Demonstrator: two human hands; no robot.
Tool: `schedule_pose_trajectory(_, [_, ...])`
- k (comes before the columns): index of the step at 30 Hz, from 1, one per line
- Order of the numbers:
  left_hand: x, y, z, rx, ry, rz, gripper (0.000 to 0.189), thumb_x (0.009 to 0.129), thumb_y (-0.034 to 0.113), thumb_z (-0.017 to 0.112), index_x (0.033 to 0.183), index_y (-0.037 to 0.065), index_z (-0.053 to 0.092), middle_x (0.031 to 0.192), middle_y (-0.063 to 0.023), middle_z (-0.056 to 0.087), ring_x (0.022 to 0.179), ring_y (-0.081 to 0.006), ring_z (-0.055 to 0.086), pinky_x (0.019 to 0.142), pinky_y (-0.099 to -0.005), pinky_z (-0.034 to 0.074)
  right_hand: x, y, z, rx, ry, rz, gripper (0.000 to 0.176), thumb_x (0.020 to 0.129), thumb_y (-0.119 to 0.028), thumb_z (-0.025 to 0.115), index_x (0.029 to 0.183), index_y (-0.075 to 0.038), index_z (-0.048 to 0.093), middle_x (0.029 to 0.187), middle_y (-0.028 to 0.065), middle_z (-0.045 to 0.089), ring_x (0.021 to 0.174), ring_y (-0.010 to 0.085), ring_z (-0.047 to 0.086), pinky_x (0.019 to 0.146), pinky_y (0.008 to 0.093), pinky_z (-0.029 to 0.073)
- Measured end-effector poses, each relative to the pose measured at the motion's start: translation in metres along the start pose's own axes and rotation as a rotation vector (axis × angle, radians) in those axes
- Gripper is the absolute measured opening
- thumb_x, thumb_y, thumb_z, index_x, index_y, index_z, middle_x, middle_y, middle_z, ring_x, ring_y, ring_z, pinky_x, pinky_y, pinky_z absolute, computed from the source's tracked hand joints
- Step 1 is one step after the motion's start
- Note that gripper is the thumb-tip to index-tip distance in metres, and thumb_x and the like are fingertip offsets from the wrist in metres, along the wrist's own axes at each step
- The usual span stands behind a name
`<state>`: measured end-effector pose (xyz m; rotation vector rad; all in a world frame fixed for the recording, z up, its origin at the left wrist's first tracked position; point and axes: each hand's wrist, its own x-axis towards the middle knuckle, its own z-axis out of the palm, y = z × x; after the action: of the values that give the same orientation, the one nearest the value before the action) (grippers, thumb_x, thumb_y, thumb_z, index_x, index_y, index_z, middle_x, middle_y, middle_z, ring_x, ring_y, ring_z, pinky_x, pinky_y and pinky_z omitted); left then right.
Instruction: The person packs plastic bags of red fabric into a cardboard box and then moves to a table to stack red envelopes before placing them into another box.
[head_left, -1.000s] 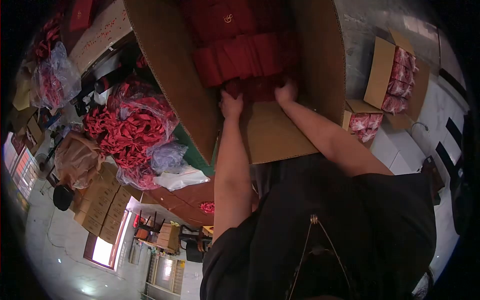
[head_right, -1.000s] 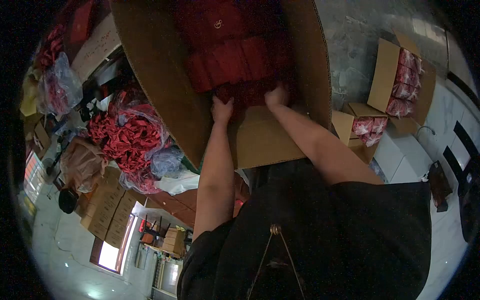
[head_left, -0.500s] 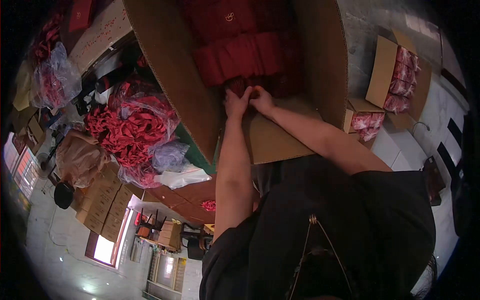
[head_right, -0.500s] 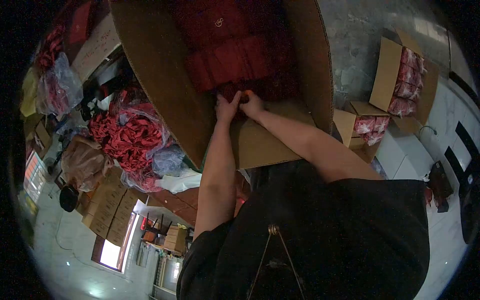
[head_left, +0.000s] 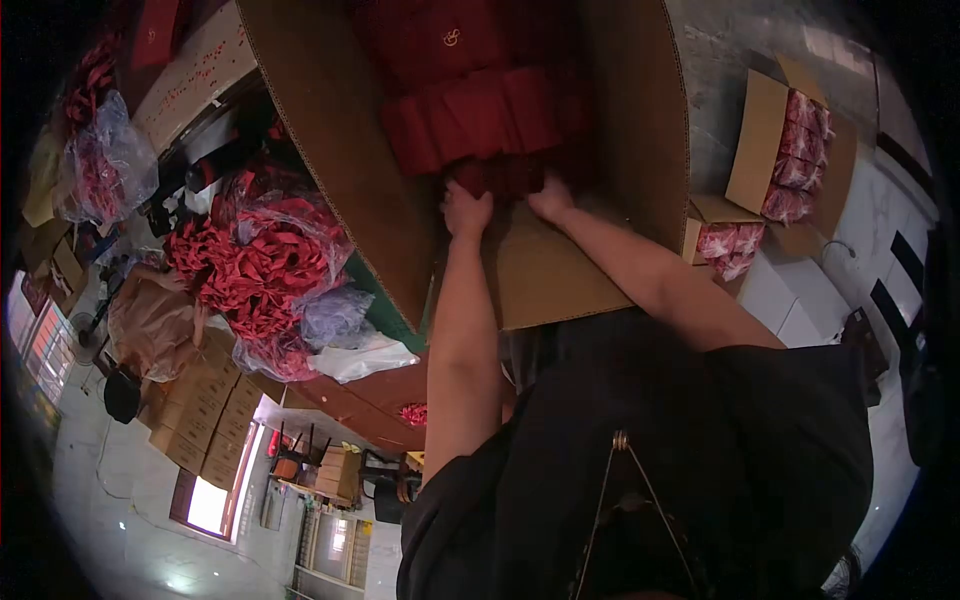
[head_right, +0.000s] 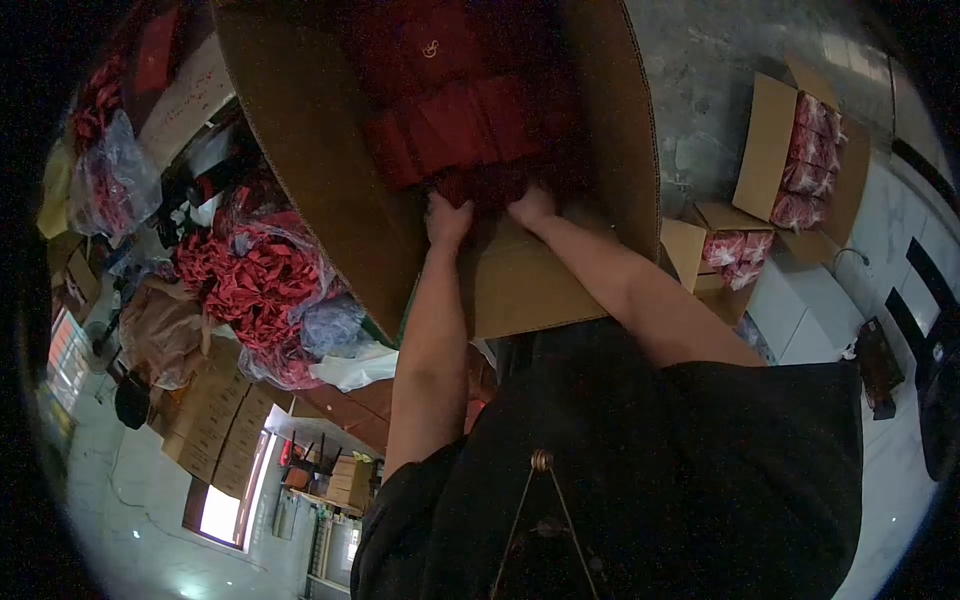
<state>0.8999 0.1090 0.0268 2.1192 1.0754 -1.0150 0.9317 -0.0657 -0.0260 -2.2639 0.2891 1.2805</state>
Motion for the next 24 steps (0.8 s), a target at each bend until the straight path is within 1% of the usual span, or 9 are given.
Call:
schedule_pose_trajectory(4, [0.015, -0.013, 0.012, -0.063, 0.030, 0.035, 0.087, 0.077, 0.036, 0.068, 0.140, -0.003, 0.024, 0.133, -0.0272, 0.047, 0.122, -0.0443, 0.045, 0.105, -0.0469, 0.037, -0.027, -0.022, -0.020, 0.026, 0.099, -0.024, 0.050, 0.075, -0.018, 0.067, 0.122, -0.005, 0.057, 0.117, 0.0217, 0.061, 0.107, 0.0378, 0.059, 0.096, 0.0426, 0.047])
schedule_pose_trajectory(6, [0.017, -0.015, 0.015, -0.087, 0.031, 0.042, 0.094, 0.074, 0.036, 0.070, 0.144, -0.001, 0.019, 0.133, -0.0275, 0.047, 0.120, -0.0469, 0.045, 0.105, -0.0481, 0.037, 0.011, 0.014, -0.012, -0.045, 0.490, -0.008, 0.046, 0.076, -0.018, 0.067, 0.120, -0.006, 0.058, 0.116, 0.0204, 0.062, 0.108, 0.0366, 0.059, 0.096, 0.0413, 0.047])
schedule_pose_trajectory(7, [0.014, -0.014, 0.014, -0.073, 0.052, 0.055, 0.094, 0.074, 0.036, 0.069, 0.144, -0.002, 0.019, 0.133, -0.0278, 0.047, 0.121, -0.0463, 0.045, 0.106, -0.0481, 0.036, -0.009, -0.015, -0.048, 0.053, 0.254, 0.200, 0.052, 0.085, -0.014, 0.057, 0.135, -0.004, 0.046, 0.138, 0.0224, 0.047, 0.125, 0.0361, 0.047, 0.105, 0.0415, 0.040])
schedule_pose_trajectory(12, [0.013, -0.011, 0.013, -0.011, 0.083, 0.063, 0.095, 0.075, 0.041, 0.069, 0.143, -0.004, 0.020, 0.133, -0.0289, 0.048, 0.123, -0.0445, 0.045, 0.108, -0.0481, 0.033, 0.005, -0.003, -0.034, 0.126, 0.145, 0.178, 0.052, 0.086, -0.014, 0.057, 0.135, -0.002, 0.045, 0.130, 0.0221, 0.054, 0.115, 0.0359, 0.055, 0.100, 0.0413, 0.045])
schedule_pose_trajectory(17, [0.005, -0.004, 0.006, -0.185, 0.088, 0.052, 0.106, 0.071, 0.061, 0.072, 0.140, -0.006, 0.026, 0.134, -0.0297, 0.046, 0.124, -0.0433, 0.045, 0.107, -0.0488, 0.033, -0.017, -0.022, -0.015, 0.209, 0.049, 0.153, 0.051, 0.087, -0.015, 0.058, 0.134, -0.003, 0.047, 0.131, 0.0210, 0.054, 0.114, 0.0350, 0.056, 0.097, 0.0406, 0.046])
schedule_pose_trajectory(19, [0.000, 0.002, -0.002, -0.144, 0.024, 0.051, 0.107, 0.073, 0.061, 0.071, 0.142, -0.006, 0.024, 0.138, -0.0282, 0.043, 0.126, -0.0405, 0.044, 0.107, -0.0459, 0.034, -0.029, -0.027, 0.001, 0.269, 0.245, -0.106, 0.049, 0.077, -0.018, 0.069, 0.123, -0.007, 0.055, 0.111, 0.0196, 0.065, 0.104, 0.0357, 0.062, 0.087, 0.0411, 0.050])
schedule_pose_trajectory(21, [0.001, 0.001, -0.004, -0.102, -0.039, 0.048, 0.107, 0.076, 0.061, 0.070, 0.143, -0.007, 0.022, 0.141, -0.0268, 0.041, 0.128, -0.0377, 0.043, 0.107, -0.0431, 0.036, -0.040, -0.038, 0.014, 0.180, 0.151, -0.300, 0.049, 0.078, -0.015, 0.067, 0.124, -0.007, 0.054, 0.113, 0.0198, 0.064, 0.105, 0.0355, 0.061, 0.087, 0.0413, 0.050])
schedule_pose_trajectory(22, [0.009, -0.008, 0.001, -0.174, -0.050, 0.088, 0.110, 0.074, 0.061, 0.072, 0.144, -0.008, 0.021, 0.141, -0.0266, 0.040, 0.129, -0.0369, 0.043, 0.108, -0.0421, 0.036, -0.056, -0.062, 0.006, 0.212, 0.076, -0.143, 0.050, 0.077, -0.012, 0.067, 0.125, -0.007, 0.053, 0.118, 0.0195, 0.061, 0.109, 0.0324, 0.060, 0.089, 0.0396, 0.049])
schedule_pose_trajectory(24, [0.008, -0.009, -0.005, -0.244, -0.057, 0.126, 0.112, 0.072, 0.060, 0.073, 0.144, -0.008, 0.020, 0.141, -0.0264, 0.040, 0.130, -0.0361, 0.042, 0.108, -0.0412, 0.035, -0.050, -0.064, 0.010, 0.284, 0.026, -0.197, 0.051, 0.077, -0.011, 0.067, 0.126, -0.007, 0.053, 0.119, 0.0170, 0.061, 0.108, 0.0293, 0.061, 0.089, 0.0384, 0.049])
